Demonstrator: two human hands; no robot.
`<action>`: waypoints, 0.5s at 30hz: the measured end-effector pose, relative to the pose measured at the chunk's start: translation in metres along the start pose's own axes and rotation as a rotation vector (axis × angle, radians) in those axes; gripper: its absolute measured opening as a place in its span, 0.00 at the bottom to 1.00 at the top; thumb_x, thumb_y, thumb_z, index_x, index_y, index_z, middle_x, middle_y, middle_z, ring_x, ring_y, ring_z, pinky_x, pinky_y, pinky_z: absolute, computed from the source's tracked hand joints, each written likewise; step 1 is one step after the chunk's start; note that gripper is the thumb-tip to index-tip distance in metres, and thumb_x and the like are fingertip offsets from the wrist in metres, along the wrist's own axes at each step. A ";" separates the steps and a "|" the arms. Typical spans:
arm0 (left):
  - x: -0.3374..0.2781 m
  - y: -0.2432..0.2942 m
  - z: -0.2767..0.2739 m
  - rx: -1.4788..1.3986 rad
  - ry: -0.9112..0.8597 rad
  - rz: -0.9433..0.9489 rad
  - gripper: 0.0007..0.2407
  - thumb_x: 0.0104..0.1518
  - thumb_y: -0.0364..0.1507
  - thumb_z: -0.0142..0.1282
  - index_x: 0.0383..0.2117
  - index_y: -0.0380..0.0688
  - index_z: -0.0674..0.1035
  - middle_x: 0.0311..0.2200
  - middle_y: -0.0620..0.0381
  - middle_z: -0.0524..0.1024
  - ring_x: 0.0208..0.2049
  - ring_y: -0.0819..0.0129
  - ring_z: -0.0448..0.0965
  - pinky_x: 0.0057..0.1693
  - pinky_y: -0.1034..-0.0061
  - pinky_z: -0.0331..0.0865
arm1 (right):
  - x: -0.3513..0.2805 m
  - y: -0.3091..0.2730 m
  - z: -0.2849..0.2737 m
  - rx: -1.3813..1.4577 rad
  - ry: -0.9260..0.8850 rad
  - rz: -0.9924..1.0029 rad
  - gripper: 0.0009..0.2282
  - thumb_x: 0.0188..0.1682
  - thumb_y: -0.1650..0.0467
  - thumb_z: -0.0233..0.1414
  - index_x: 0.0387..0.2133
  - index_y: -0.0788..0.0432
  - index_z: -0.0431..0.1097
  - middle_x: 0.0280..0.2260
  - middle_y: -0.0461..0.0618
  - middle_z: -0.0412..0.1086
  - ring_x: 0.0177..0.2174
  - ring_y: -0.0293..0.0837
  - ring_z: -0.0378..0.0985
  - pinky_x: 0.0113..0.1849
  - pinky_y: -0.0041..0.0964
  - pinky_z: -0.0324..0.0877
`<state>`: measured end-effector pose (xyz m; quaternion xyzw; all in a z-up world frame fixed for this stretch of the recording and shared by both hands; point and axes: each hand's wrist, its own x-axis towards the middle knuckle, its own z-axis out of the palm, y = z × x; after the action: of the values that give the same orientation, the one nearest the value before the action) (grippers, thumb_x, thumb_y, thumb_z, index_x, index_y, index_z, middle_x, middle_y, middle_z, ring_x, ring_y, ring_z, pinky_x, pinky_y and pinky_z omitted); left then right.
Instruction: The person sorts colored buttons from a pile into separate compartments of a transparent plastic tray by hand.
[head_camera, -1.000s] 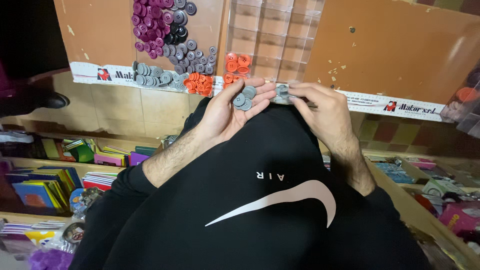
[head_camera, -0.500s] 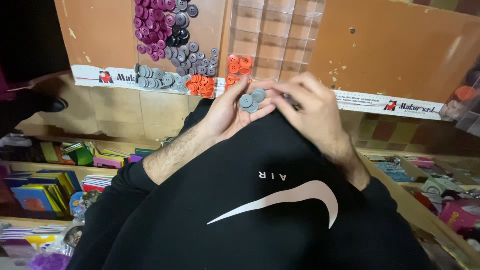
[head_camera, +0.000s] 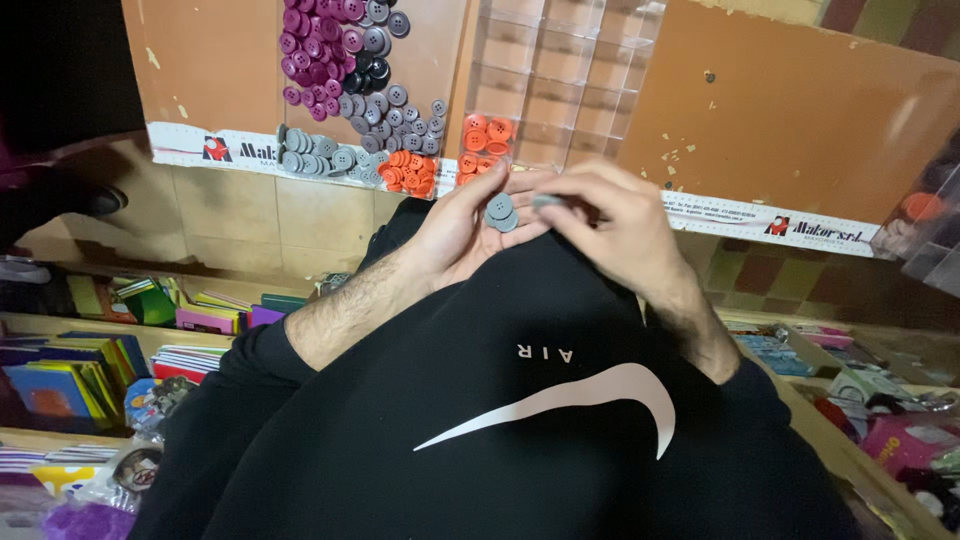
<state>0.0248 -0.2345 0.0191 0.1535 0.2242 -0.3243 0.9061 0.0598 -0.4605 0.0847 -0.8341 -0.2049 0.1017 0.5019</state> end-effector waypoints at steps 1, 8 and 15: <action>-0.002 0.002 0.002 -0.001 0.000 0.000 0.24 0.86 0.40 0.51 0.67 0.23 0.81 0.60 0.28 0.88 0.58 0.47 0.95 0.66 0.50 0.91 | -0.006 0.010 -0.007 0.000 -0.001 0.000 0.08 0.62 0.76 0.72 0.53 0.57 0.88 0.45 0.55 0.86 0.38 0.53 0.86 0.42 0.48 0.80; -0.004 0.006 -0.006 0.033 0.025 0.079 0.21 0.86 0.37 0.49 0.62 0.26 0.84 0.60 0.27 0.88 0.60 0.44 0.93 0.67 0.51 0.89 | -0.040 0.042 -0.035 -0.060 0.107 0.182 0.10 0.59 0.80 0.76 0.50 0.60 0.89 0.42 0.56 0.83 0.34 0.47 0.85 0.36 0.38 0.83; 0.002 0.002 -0.016 -0.013 0.034 0.084 0.20 0.85 0.38 0.50 0.57 0.27 0.85 0.60 0.22 0.87 0.62 0.38 0.92 0.69 0.47 0.88 | -0.041 0.053 -0.019 -0.153 0.120 0.121 0.11 0.54 0.78 0.80 0.45 0.60 0.88 0.38 0.56 0.81 0.30 0.49 0.85 0.29 0.41 0.80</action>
<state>0.0227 -0.2273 0.0052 0.1622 0.2350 -0.2818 0.9160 0.0430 -0.5155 0.0453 -0.8855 -0.1311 0.0656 0.4409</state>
